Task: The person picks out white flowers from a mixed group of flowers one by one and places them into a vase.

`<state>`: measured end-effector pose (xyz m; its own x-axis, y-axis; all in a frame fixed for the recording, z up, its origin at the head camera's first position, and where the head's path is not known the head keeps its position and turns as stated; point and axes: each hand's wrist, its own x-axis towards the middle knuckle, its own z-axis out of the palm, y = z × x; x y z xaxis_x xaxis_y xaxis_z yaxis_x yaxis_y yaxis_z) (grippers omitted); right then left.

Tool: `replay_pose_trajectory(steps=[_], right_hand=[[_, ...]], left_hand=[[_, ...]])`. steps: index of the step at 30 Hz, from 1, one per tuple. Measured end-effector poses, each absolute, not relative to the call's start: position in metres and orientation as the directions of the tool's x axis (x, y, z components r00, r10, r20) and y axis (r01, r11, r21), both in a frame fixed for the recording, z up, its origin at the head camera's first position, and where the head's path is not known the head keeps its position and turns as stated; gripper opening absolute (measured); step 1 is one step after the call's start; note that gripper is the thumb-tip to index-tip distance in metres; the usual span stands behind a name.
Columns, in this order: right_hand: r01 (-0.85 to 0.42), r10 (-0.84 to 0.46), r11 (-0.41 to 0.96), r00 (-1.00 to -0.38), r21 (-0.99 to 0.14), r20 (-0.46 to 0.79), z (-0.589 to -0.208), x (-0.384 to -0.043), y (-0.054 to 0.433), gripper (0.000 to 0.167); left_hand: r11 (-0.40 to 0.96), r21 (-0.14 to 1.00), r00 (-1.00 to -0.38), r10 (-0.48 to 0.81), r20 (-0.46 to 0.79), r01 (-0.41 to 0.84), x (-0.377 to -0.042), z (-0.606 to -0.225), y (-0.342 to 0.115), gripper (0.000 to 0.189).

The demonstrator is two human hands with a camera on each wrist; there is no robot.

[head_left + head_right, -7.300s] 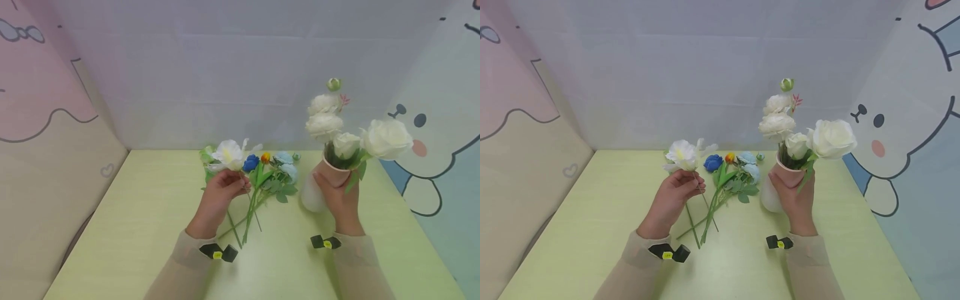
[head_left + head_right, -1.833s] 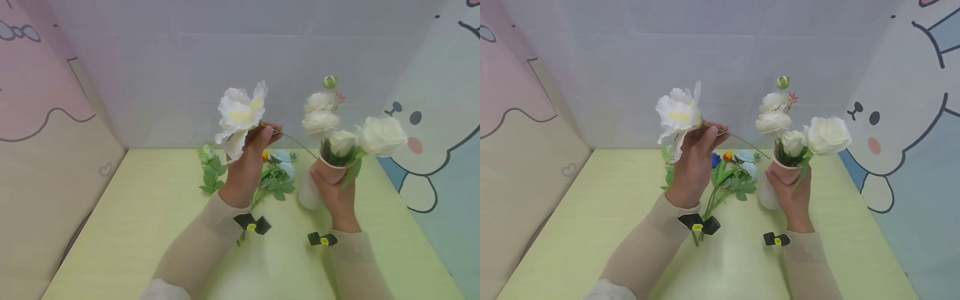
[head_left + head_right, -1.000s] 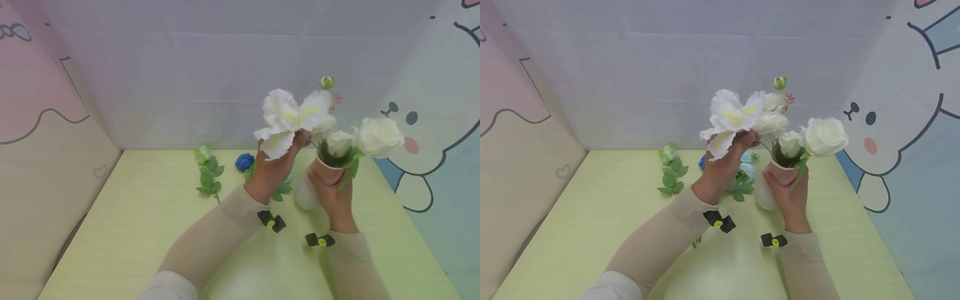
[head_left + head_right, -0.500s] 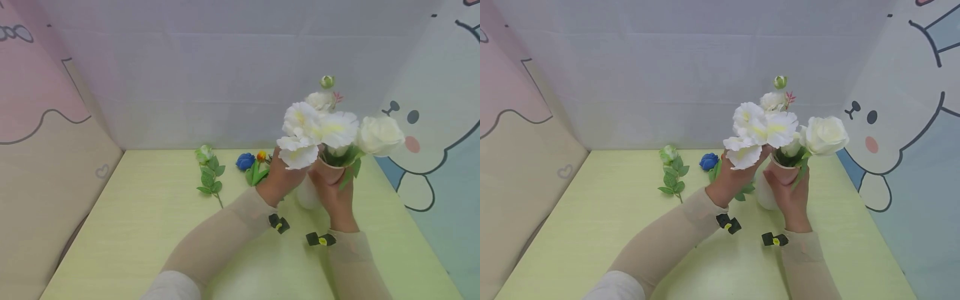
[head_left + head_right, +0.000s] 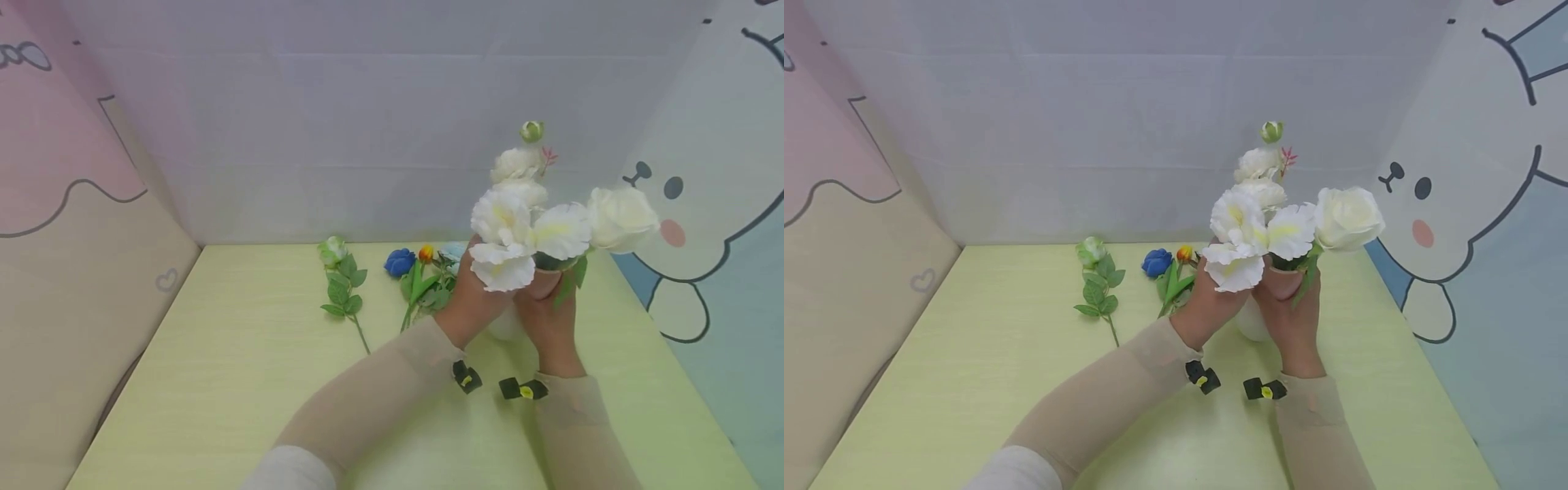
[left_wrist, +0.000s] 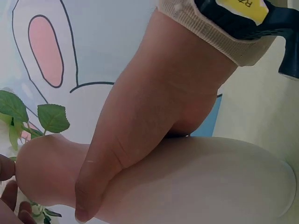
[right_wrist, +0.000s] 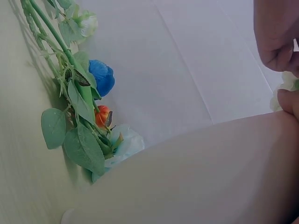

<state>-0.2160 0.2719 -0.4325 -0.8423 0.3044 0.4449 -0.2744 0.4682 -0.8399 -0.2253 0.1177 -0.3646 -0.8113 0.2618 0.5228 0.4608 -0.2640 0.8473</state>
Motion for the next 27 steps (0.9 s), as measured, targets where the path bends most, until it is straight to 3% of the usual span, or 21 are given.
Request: replay_pose_trajectory(steps=[3,8,11,13,16,20,24,27], right_hand=[[-0.291,0.298,0.476,-0.835,-0.830,0.463,-0.431,-0.216,0.271,0.080],[-0.300,0.291,0.490,-0.829,-0.818,0.478,-0.428,-0.215,0.271,0.084],[-0.307,0.294,0.456,-0.834,-0.836,0.466,-0.427,-0.215,0.270,0.085],[-0.308,0.300,0.432,-0.837,-0.847,0.457,-0.426,-0.215,0.270,0.086],[-0.318,0.302,0.421,-0.834,-0.849,0.462,-0.426,-0.216,0.270,0.085],[-0.344,0.292,0.459,-0.812,-0.819,0.505,-0.418,-0.214,0.267,0.072],[-0.348,0.303,0.452,-0.806,-0.822,0.508,-0.404,-0.204,0.257,0.052],[-0.328,0.316,0.429,-0.818,-0.841,0.480,-0.408,-0.204,0.256,0.052]], left_hand=[[-0.268,0.845,-0.820,0.233,0.522,0.462,-0.226,-0.367,0.118,0.060],[-0.051,0.905,-0.898,0.114,0.425,0.422,-0.223,-0.375,0.112,0.048],[0.016,0.903,-0.903,0.047,0.428,0.429,-0.219,-0.378,0.105,0.054],[0.047,0.853,-0.855,0.037,0.518,0.519,-0.216,-0.379,0.100,0.063],[0.179,0.691,-0.711,0.085,0.698,0.700,-0.212,-0.377,0.094,0.072],[0.327,0.471,-0.554,0.241,0.797,0.819,-0.209,-0.374,0.089,0.063],[0.407,0.393,-0.536,0.344,0.771,0.825,-0.208,-0.373,0.089,0.048],[0.417,0.410,-0.559,0.349,0.752,0.811,-0.206,-0.375,0.087,0.045]])
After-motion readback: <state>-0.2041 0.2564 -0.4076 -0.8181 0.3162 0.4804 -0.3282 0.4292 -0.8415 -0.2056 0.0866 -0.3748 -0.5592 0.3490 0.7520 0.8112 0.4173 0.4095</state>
